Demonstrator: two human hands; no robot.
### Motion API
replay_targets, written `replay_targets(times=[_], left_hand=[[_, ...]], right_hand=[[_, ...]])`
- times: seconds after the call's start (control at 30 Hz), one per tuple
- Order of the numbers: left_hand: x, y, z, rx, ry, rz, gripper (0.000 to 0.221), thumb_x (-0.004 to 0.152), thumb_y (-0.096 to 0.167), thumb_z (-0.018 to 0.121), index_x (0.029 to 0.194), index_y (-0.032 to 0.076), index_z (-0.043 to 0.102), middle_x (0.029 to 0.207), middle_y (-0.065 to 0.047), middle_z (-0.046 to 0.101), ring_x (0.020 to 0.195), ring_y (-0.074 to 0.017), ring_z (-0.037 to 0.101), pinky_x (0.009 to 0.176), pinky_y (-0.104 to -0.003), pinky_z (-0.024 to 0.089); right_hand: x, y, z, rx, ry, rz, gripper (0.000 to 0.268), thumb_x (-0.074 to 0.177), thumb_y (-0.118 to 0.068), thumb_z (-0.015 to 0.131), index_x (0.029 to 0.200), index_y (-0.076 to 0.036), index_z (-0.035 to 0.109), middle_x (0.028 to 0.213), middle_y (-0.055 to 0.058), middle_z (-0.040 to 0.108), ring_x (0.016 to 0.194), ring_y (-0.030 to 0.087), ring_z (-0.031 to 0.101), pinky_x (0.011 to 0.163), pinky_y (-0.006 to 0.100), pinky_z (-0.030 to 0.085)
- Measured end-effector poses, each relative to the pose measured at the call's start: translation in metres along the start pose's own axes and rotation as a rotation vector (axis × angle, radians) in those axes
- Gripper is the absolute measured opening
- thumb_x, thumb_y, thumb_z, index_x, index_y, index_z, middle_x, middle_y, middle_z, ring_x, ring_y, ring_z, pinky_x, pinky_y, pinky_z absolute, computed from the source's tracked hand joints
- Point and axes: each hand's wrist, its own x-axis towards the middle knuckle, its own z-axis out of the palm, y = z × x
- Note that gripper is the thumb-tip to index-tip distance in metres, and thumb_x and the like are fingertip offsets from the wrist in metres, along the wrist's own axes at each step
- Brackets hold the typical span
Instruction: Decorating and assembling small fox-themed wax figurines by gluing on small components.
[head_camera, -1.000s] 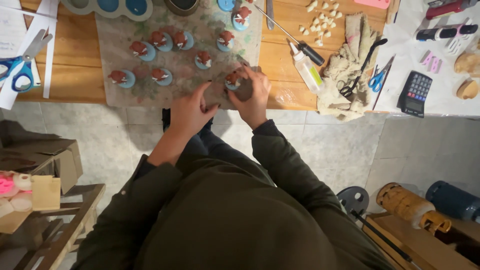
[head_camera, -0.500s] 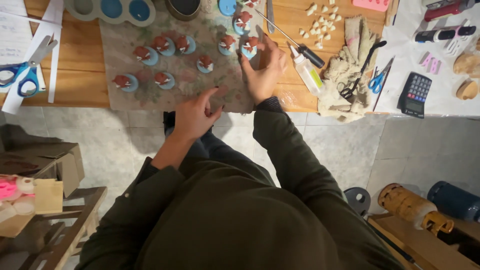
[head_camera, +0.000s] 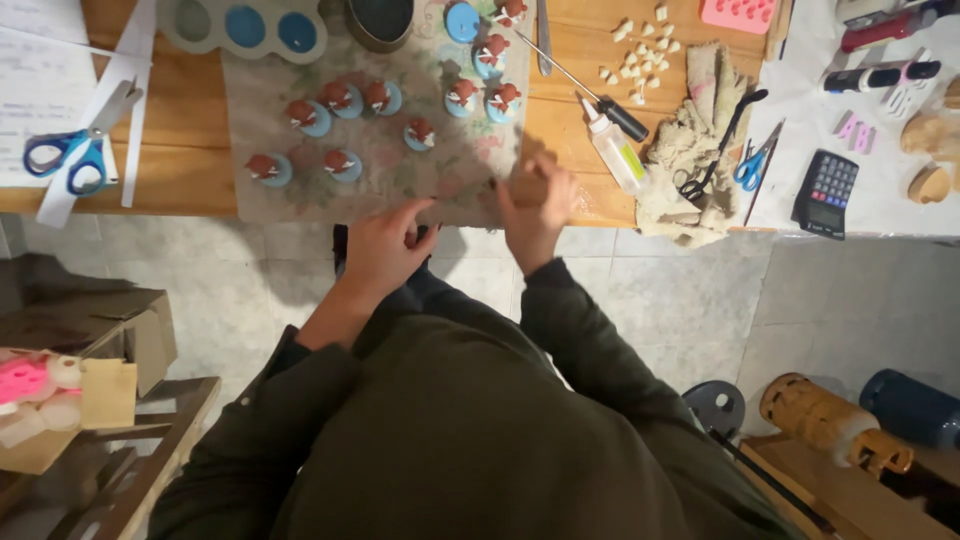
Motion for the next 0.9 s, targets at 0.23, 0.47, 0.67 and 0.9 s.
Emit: replay_targets(times=[0.23,0.47,0.67,0.9], left_hand=[[-0.025,0.013,-0.025,0.022,-0.006,0.047,0.024,0.084,0.018,0.082,0.106,0.014,0.072,0.059,-0.002,0.058,0.052,-0.0233,0.059,0.050,-0.038,0.046],[-0.042,0.007,-0.052,-0.068,-0.082,0.118,0.014,0.089,0.015,0.077,0.102,0.012,0.072,0.075,-0.006,0.069,0.062,-0.0242,0.067,0.056,-0.036,0.051],[-0.049,-0.004,-0.093,-0.033,-0.246,0.173,0.009,0.094,0.017,0.070,0.101,0.013,0.073,0.088,-0.010,0.074,0.076,-0.0326,0.070,0.063,-0.042,0.054],[-0.041,-0.018,-0.111,0.050,-0.384,0.141,0.014,0.094,0.025,0.070,0.088,0.012,0.071,0.076,-0.012,0.068,0.069,-0.0357,0.066,0.057,-0.048,0.050]], right_hand=[[-0.029,-0.027,-0.007,0.228,-0.122,0.170,0.037,0.081,-0.003,0.083,0.116,-0.004,0.069,0.086,0.004,0.063,0.073,0.016,0.064,0.067,0.032,0.051],[-0.022,-0.029,0.023,0.379,-0.095,0.265,0.009,0.100,-0.007,0.070,0.106,-0.001,0.074,0.073,0.006,0.062,0.061,0.008,0.051,0.055,0.025,0.042],[-0.046,-0.056,0.023,0.454,-0.197,0.384,0.013,0.101,-0.011,0.067,0.103,0.000,0.073,0.067,0.005,0.068,0.056,0.005,0.060,0.051,0.025,0.047],[-0.032,-0.066,0.010,0.062,0.079,0.074,0.022,0.091,-0.009,0.079,0.111,-0.005,0.070,0.095,0.013,0.070,0.084,0.027,0.071,0.076,0.037,0.056]])
